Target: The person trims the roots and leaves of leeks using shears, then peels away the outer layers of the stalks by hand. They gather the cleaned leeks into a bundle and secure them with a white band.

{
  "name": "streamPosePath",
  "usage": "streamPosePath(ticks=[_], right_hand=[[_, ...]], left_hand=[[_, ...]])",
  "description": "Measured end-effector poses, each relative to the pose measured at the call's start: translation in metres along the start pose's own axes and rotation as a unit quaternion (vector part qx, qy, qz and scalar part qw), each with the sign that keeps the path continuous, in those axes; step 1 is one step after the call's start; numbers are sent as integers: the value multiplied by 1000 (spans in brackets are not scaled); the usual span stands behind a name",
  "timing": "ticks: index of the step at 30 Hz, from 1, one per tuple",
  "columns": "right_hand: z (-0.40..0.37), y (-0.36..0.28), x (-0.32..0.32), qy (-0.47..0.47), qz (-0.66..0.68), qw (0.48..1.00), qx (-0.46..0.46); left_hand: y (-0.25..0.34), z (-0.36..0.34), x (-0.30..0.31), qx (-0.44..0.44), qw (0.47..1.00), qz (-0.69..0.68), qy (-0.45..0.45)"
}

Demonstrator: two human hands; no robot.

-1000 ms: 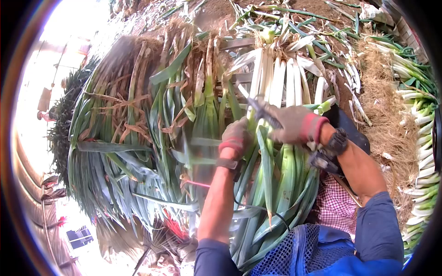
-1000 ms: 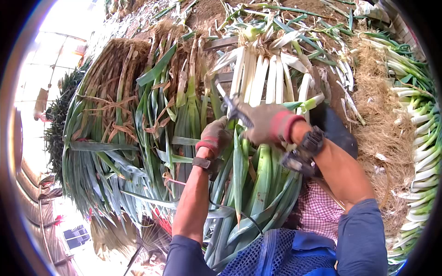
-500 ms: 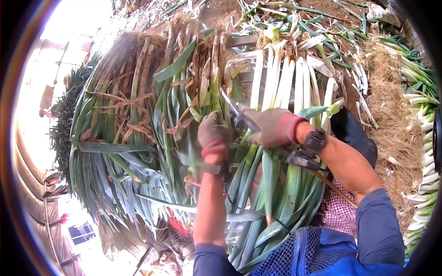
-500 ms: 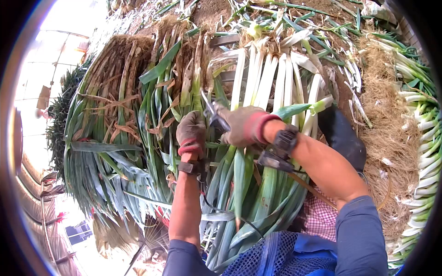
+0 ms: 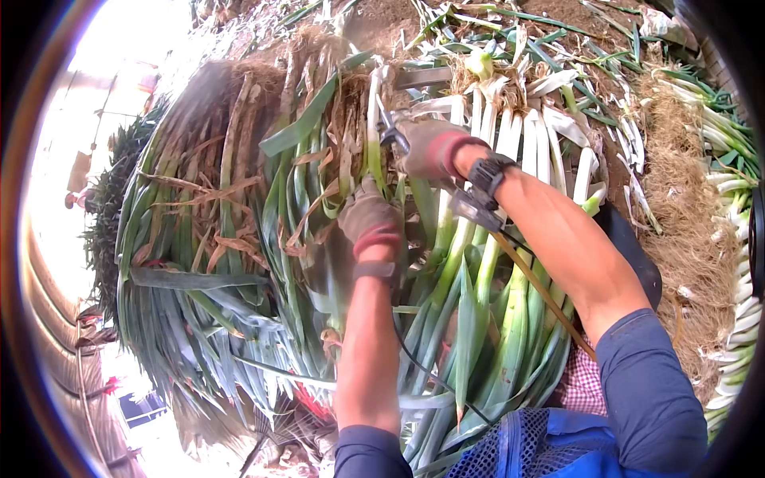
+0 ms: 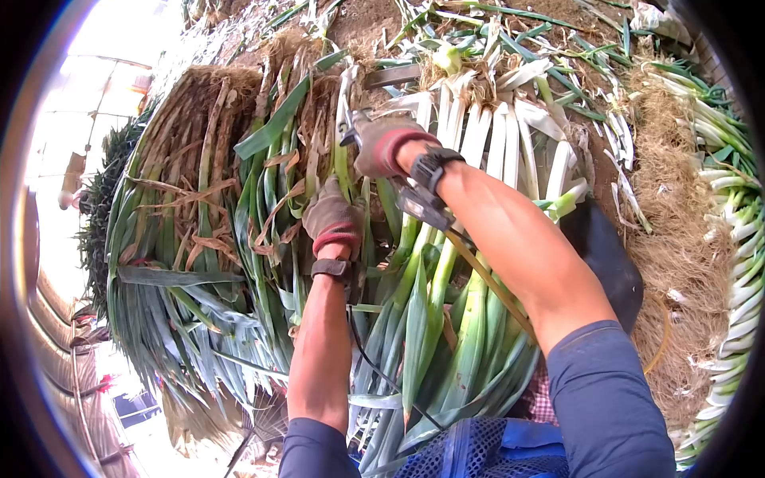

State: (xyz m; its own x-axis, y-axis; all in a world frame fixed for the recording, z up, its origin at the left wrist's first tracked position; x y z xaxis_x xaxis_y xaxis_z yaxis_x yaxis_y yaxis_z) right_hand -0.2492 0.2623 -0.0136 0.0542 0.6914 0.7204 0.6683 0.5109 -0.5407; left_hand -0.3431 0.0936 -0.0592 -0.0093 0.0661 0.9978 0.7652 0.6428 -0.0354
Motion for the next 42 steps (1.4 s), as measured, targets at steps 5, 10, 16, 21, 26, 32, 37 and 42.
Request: streamPosePath(ticks=[5, 10, 16, 21, 26, 32, 37, 42], right_hand=[[16, 9, 9, 20, 24, 999, 24], [-24, 22, 11, -36, 51, 998, 3], [-129, 29, -14, -102, 23, 993, 63], [-188, 46, -14, -74, -11, 997, 14], [-219, 50, -23, -70, -2, 994, 83], [-231, 39, -24, -73, -7, 994, 76], [-203, 32, -24, -71, -6, 997, 24], [-201, -1, -32, -182, -37, 976, 112]], left_hand=[[6, 24, 0, 76, 991, -33, -103], [2, 18, 11, 52, 989, -84, -110], [-16, -33, 25, 4, 985, -90, -146], [-28, -92, 22, -9, 987, -69, -142], [-31, -147, 15, -103, 990, -50, -86], [-29, -174, 28, -169, 978, -83, -93], [-37, -175, 18, -262, 934, -207, -128], [-49, -152, 14, 106, 808, -521, -255]])
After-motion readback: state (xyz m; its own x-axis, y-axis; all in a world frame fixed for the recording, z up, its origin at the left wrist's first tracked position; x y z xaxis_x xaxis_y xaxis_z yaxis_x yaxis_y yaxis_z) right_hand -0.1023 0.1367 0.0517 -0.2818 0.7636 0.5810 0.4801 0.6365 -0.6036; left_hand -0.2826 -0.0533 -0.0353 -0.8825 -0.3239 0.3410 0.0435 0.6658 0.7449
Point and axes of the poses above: each hand's wrist, its own z-axis towards the middle knuckle, its own x-axis out of the back of the hand, y = z × x, the point moved 1 cm from there along z, towards the middle knuckle, and after that the axes turned 1 degree about -x, right-handed, at the moved point
